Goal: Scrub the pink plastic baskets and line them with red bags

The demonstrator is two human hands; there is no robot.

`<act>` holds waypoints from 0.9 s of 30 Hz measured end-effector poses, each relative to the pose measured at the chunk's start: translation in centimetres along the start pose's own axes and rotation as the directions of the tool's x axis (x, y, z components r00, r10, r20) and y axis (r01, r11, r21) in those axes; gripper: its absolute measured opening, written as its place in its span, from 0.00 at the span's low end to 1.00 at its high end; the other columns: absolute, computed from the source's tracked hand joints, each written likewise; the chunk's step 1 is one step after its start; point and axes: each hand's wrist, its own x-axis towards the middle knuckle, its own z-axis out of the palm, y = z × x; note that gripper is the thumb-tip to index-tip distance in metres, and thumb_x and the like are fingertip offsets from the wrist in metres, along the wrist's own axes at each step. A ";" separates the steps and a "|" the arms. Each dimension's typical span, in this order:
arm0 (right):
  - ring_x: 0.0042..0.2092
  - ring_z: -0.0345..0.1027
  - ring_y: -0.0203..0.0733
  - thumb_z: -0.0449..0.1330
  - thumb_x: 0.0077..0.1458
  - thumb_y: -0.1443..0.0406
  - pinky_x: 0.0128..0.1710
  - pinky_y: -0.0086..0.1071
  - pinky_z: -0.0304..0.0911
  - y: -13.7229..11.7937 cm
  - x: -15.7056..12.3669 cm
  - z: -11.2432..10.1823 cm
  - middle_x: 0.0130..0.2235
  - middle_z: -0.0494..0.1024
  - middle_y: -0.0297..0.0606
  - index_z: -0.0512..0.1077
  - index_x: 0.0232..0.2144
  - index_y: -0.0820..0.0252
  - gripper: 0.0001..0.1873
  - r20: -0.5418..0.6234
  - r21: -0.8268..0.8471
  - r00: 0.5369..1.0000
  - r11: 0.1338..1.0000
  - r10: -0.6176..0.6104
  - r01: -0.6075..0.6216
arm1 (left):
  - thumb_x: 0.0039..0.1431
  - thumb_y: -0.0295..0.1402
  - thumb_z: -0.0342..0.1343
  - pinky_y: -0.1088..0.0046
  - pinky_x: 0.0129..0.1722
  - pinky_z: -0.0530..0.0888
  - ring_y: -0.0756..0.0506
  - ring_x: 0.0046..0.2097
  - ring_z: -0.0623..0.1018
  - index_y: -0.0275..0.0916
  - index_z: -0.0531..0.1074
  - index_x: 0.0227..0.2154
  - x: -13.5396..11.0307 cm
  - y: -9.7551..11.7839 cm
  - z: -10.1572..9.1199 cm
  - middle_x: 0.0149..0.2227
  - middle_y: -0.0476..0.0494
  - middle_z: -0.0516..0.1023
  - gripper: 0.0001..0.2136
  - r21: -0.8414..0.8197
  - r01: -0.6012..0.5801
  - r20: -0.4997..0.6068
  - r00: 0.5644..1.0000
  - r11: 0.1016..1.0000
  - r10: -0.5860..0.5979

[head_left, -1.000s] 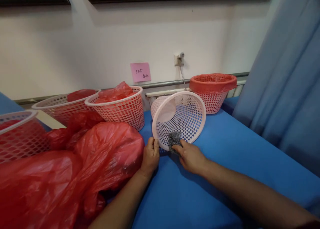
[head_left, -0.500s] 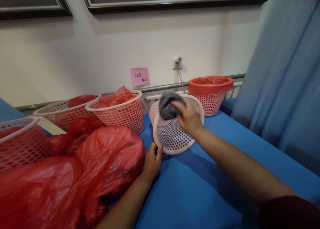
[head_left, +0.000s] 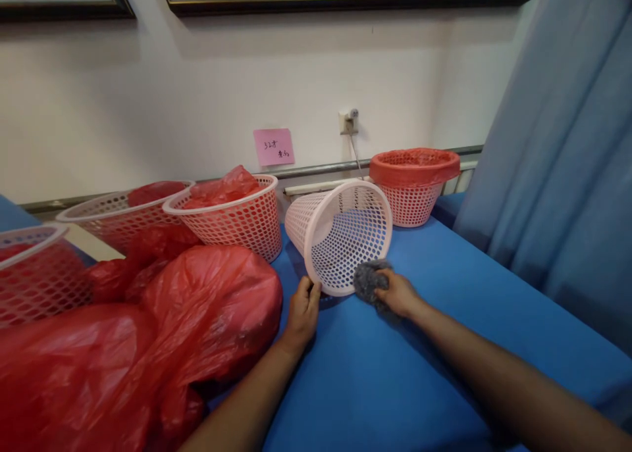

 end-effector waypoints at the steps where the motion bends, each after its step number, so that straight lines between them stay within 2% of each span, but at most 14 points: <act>1: 0.39 0.78 0.52 0.65 0.42 0.71 0.46 0.47 0.73 -0.5 -1.2 0.9 0.35 0.81 0.41 0.77 0.45 0.60 0.23 0.039 -0.007 0.999 1.000 -0.011 0.011 | 0.66 0.50 0.50 0.71 0.36 0.72 0.46 0.33 0.72 0.39 0.70 0.33 0.0 0.1 0.1 0.31 0.49 0.73 0.18 -0.006 -0.002 -0.001 1.000 1.000 0.002; 3: 0.46 0.77 0.53 0.66 0.45 0.70 0.51 0.47 0.71 -2.0 -3.3 2.5 0.43 0.82 0.43 0.75 0.48 0.59 0.25 0.098 0.001 0.994 0.998 -0.056 0.056 | 0.68 0.52 0.48 0.71 0.37 0.72 0.46 0.34 0.72 0.40 0.70 0.32 -0.2 0.3 0.1 0.31 0.48 0.73 0.20 -0.025 -0.007 0.005 1.000 1.000 0.007; 5: 0.53 0.74 0.50 0.65 0.49 0.69 0.57 0.45 0.68 -3.9 -4.9 3.5 0.51 0.79 0.43 0.72 0.54 0.56 0.27 0.116 0.039 0.975 0.982 -0.189 0.186 | 0.68 0.53 0.45 0.69 0.40 0.73 0.45 0.37 0.74 0.40 0.72 0.34 -0.4 0.4 -0.1 0.33 0.46 0.76 0.22 -0.050 -0.011 0.016 1.000 0.999 0.012; 8: 0.55 0.71 0.48 0.61 0.54 0.68 0.58 0.45 0.67 -7.0 -5.6 4.1 0.53 0.76 0.43 0.68 0.58 0.54 0.27 0.053 0.077 0.888 0.888 -0.458 0.453 | 0.67 0.58 0.42 0.64 0.47 0.74 0.41 0.43 0.77 0.39 0.74 0.39 -0.7 0.2 -0.5 0.39 0.42 0.79 0.27 -0.089 -0.023 0.028 0.999 0.996 0.026; 10: 0.53 0.71 0.47 0.60 0.55 0.67 0.57 0.45 0.67 -9.3 -4.7 4.0 0.50 0.75 0.43 0.69 0.56 0.54 0.25 -0.042 0.077 0.837 0.834 -0.546 0.547 | 0.66 0.60 0.40 0.60 0.50 0.74 0.39 0.46 0.78 0.39 0.74 0.41 -0.8 0.1 -0.7 0.42 0.39 0.80 0.30 -0.114 -0.035 0.045 0.998 0.993 0.040; 13: 0.54 0.71 0.47 0.61 0.54 0.66 0.58 0.43 0.66 -12.7 -1.6 3.2 0.50 0.77 0.41 0.71 0.51 0.54 0.21 -0.231 0.127 0.820 0.819 -0.524 0.560 | 0.65 0.59 0.43 0.60 0.48 0.76 0.39 0.44 0.78 0.38 0.75 0.43 -0.9 0.3 -0.7 0.41 0.38 0.80 0.28 -0.140 -0.044 0.096 0.994 0.989 0.058; 16: 0.50 0.73 0.46 0.61 0.52 0.63 0.56 0.42 0.67 -14.6 2.8 1.8 0.49 0.79 0.39 0.72 0.50 0.56 0.21 -0.379 0.231 0.839 0.838 -0.390 0.494 | 0.62 0.53 0.55 0.64 0.44 0.76 0.42 0.40 0.78 0.38 0.74 0.40 -0.8 0.7 -0.5 0.37 0.43 0.80 0.20 -0.139 -0.029 0.117 0.992 0.990 0.045; 19: 0.46 0.74 0.46 0.62 0.49 0.61 0.53 0.42 0.68 -13.8 7.0 0.5 0.46 0.80 0.39 0.72 0.50 0.58 0.23 -0.440 0.293 0.879 0.895 -0.186 0.336 | 0.60 0.47 0.60 0.68 0.41 0.75 0.45 0.37 0.77 0.38 0.73 0.37 -0.9 0.6 -0.2 0.34 0.46 0.78 0.16 -0.145 -0.002 0.106 0.994 0.989 0.018; 22: 0.46 0.74 0.48 0.63 0.44 0.62 0.54 0.44 0.67 -10.3 8.9 -0.3 0.45 0.81 0.42 0.73 0.45 0.60 0.23 -0.448 0.284 0.893 0.943 -0.030 0.174 | 0.61 0.45 0.60 0.70 0.39 0.74 0.46 0.35 0.77 0.38 0.73 0.35 -1.0 0.4 -0.1 0.32 0.48 0.77 0.14 -0.166 0.013 0.081 0.997 0.986 0.000; 24: 0.43 0.74 0.48 0.64 0.40 0.62 0.53 0.46 0.67 -7.3 8.3 -0.4 0.40 0.81 0.40 0.74 0.41 0.59 0.21 -0.425 0.283 0.905 0.952 0.016 0.117 | 0.60 0.44 0.61 0.71 0.38 0.74 0.46 0.34 0.76 0.38 0.74 0.33 -1.1 0.4 -0.3 0.31 0.49 0.76 0.13 -0.186 0.019 0.055 0.998 0.982 -0.009; 27: 0.39 0.74 0.48 0.66 0.38 0.60 0.50 0.46 0.69 -3.1 5.5 -0.8 0.36 0.81 0.37 0.75 0.38 0.57 0.20 -0.408 0.287 0.912 0.955 0.053 0.073 | 0.59 0.42 0.63 0.72 0.37 0.72 0.47 0.34 0.75 0.38 0.74 0.30 -1.1 0.9 -0.8 0.29 0.50 0.76 0.12 -0.230 0.026 0.001 1.000 0.973 -0.027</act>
